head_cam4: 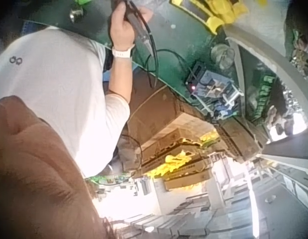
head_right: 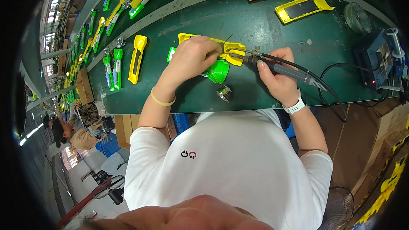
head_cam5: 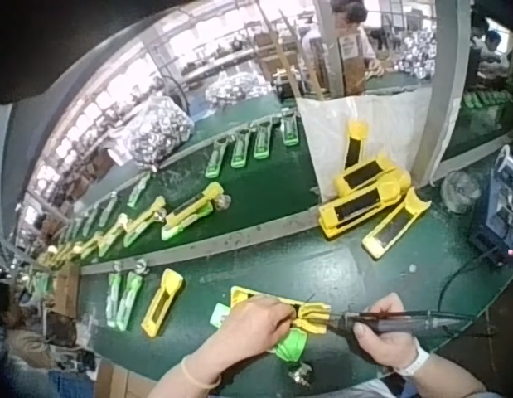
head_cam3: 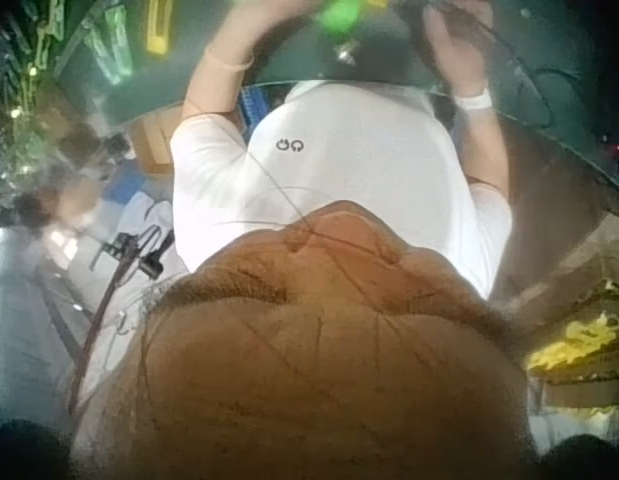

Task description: Soldering internal components and wires inside plastic flashlight housings on a production line.

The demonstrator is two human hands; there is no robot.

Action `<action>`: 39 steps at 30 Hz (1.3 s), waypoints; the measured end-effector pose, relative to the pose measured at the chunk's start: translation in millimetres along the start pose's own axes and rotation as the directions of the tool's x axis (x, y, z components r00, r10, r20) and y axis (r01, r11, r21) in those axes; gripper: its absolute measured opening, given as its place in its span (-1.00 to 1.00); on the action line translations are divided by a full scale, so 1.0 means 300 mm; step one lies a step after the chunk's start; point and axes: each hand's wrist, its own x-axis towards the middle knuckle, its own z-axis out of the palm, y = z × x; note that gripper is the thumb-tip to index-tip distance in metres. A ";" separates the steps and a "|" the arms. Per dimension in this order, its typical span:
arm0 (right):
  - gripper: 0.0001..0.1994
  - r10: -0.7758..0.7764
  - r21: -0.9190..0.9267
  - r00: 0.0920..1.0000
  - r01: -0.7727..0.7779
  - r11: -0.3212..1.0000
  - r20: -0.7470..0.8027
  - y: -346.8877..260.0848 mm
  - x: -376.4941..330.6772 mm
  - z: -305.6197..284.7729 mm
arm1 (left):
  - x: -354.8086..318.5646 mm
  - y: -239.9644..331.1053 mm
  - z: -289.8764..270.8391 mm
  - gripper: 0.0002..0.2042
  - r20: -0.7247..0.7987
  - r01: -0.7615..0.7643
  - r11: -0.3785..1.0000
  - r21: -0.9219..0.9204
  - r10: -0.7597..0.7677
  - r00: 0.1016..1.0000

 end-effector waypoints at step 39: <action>-0.76 -0.017 0.354 1.000 0.019 0.935 -0.009 -0.043 0.103 0.129 | 0.003 0.018 0.017 -0.95 -0.073 0.042 0.999 0.025 -0.040 0.997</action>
